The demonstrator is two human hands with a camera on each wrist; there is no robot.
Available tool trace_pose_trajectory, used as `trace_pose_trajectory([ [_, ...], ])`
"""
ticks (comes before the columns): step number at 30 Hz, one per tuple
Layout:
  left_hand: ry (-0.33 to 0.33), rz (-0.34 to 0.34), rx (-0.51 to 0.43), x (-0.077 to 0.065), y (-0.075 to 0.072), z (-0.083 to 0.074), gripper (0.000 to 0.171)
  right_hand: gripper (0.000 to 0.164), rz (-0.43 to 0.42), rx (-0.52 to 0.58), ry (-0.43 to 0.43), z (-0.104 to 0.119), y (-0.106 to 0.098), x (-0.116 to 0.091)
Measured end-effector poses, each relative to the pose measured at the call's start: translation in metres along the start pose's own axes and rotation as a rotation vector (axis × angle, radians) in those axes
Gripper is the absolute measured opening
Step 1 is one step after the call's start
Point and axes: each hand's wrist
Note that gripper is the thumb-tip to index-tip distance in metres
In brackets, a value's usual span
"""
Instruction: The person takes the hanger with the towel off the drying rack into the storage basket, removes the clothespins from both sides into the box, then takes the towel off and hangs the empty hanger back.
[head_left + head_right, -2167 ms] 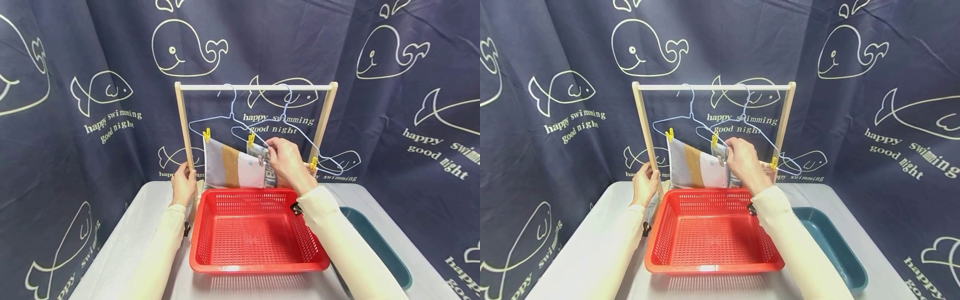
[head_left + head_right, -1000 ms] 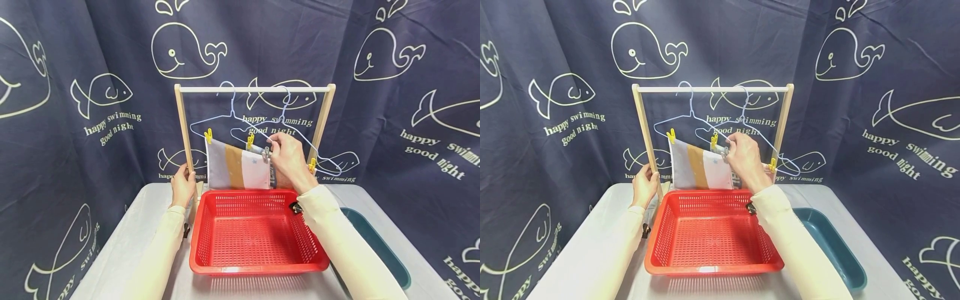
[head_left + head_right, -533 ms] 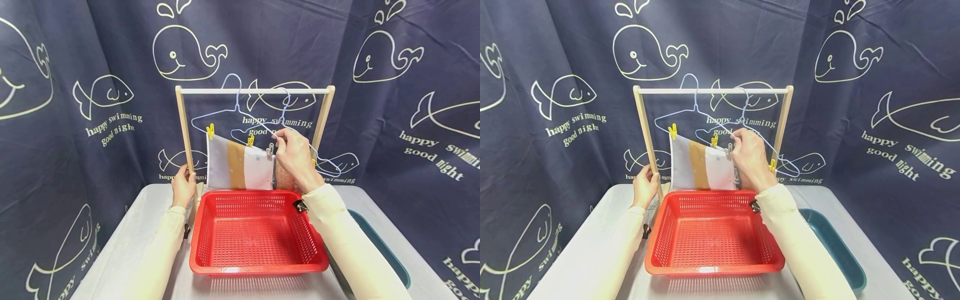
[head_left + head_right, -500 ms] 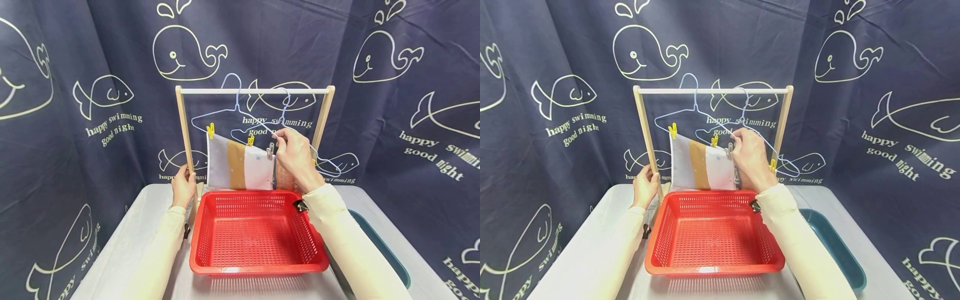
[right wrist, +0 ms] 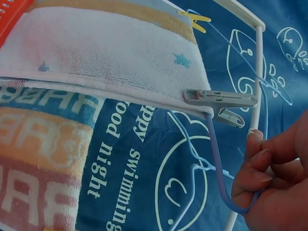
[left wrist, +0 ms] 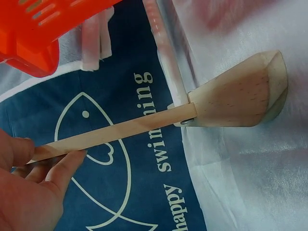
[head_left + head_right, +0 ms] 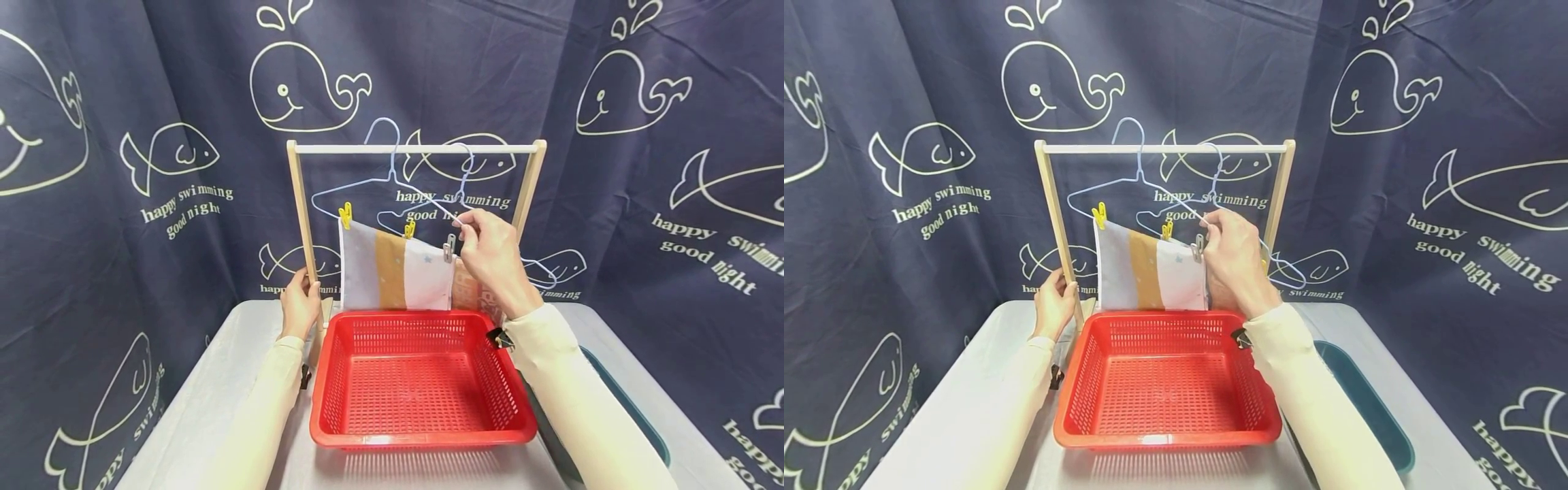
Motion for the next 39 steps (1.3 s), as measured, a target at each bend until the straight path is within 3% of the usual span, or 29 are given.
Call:
trace_pose_trajectory([
  [28, 0.009, 0.0, 0.02, 0.0, -0.001, 0.0, 0.035, 0.021, -0.079, -0.001, 0.037, 0.0, -0.06, -0.015],
  [39, -0.003, 0.008, 0.009, 0.002, -0.002, -0.001, 0.034, 0.019, -0.036, 0.009, 0.096, -0.007, -0.079, -0.03],
])
Point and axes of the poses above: each hand's wrist, its own x-axis towards the middle knuckle, its own y-axis out of the palm, z = x × y, and after that the axes turned 9 degrees about -x, right-handed
